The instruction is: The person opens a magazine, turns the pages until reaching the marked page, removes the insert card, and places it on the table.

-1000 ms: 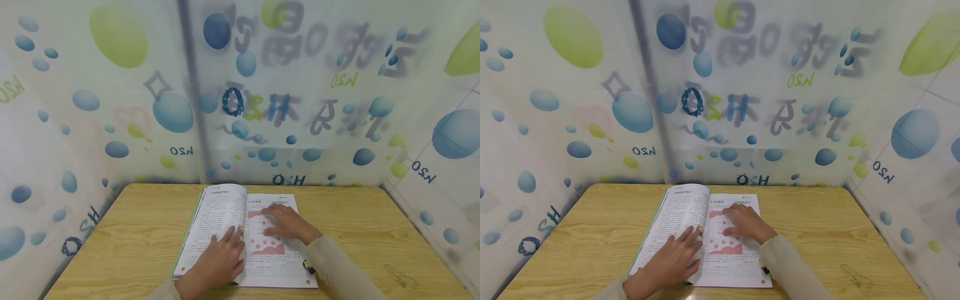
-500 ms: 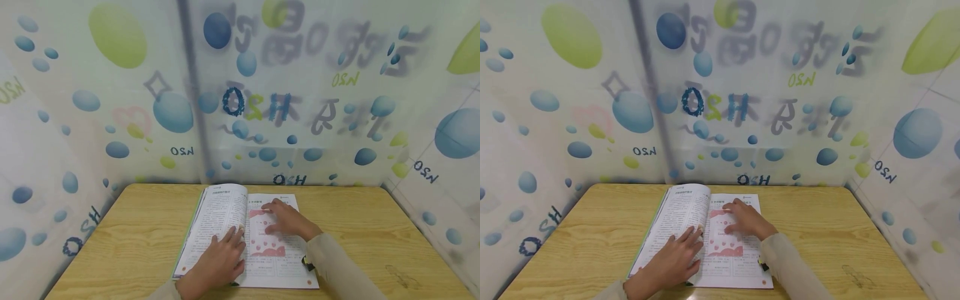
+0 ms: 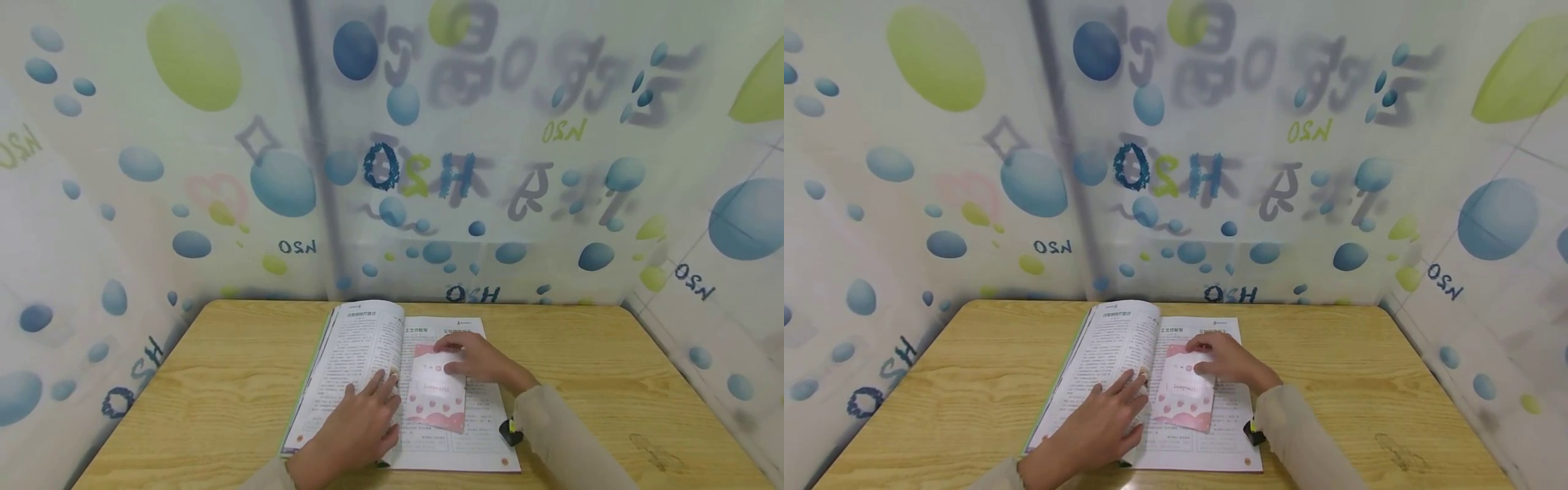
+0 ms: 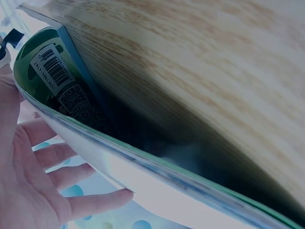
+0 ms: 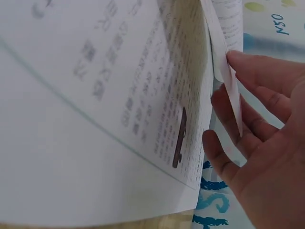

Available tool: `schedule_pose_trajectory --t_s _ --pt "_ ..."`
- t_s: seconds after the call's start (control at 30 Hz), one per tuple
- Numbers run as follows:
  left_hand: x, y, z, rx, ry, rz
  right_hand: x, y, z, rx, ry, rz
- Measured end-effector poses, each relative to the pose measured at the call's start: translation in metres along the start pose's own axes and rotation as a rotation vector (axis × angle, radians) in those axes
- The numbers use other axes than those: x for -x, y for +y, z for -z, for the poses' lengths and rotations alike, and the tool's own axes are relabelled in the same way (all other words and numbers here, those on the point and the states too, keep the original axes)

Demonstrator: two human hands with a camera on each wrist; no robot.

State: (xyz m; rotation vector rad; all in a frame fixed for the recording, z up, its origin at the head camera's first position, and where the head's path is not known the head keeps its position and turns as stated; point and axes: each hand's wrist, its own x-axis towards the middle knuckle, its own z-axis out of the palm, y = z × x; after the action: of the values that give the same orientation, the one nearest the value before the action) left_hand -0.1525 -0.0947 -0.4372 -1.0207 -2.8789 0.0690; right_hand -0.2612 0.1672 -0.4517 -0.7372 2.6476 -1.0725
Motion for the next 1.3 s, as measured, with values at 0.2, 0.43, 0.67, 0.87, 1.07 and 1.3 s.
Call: schedule_pose_trajectory --t_s 0.2,0.43,0.67,0.87,1.07,1.3 --pt "0.0 -0.001 0.0 0.005 -0.009 0.004 0.003 0.002 0.004 -0.102 -0.013 0.014" --pt "0.001 -0.001 0.0 0.006 0.007 -0.003 0.006 0.004 0.012 -0.183 -0.025 0.038" --pt "0.002 0.0 0.0 0.007 0.01 0.004 0.011 0.008 0.02 -0.193 0.022 0.003" --pt "0.002 0.0 0.0 -0.007 0.033 -0.007 0.021 0.014 0.036 -0.168 0.043 -0.017" --pt "0.003 0.0 0.001 -0.004 0.037 -0.014 0.033 0.024 0.056 -0.122 0.06 -0.055" --pt "0.003 -0.001 -0.001 0.0 0.061 -0.025 0.049 0.033 0.081 -0.052 0.069 -0.064"
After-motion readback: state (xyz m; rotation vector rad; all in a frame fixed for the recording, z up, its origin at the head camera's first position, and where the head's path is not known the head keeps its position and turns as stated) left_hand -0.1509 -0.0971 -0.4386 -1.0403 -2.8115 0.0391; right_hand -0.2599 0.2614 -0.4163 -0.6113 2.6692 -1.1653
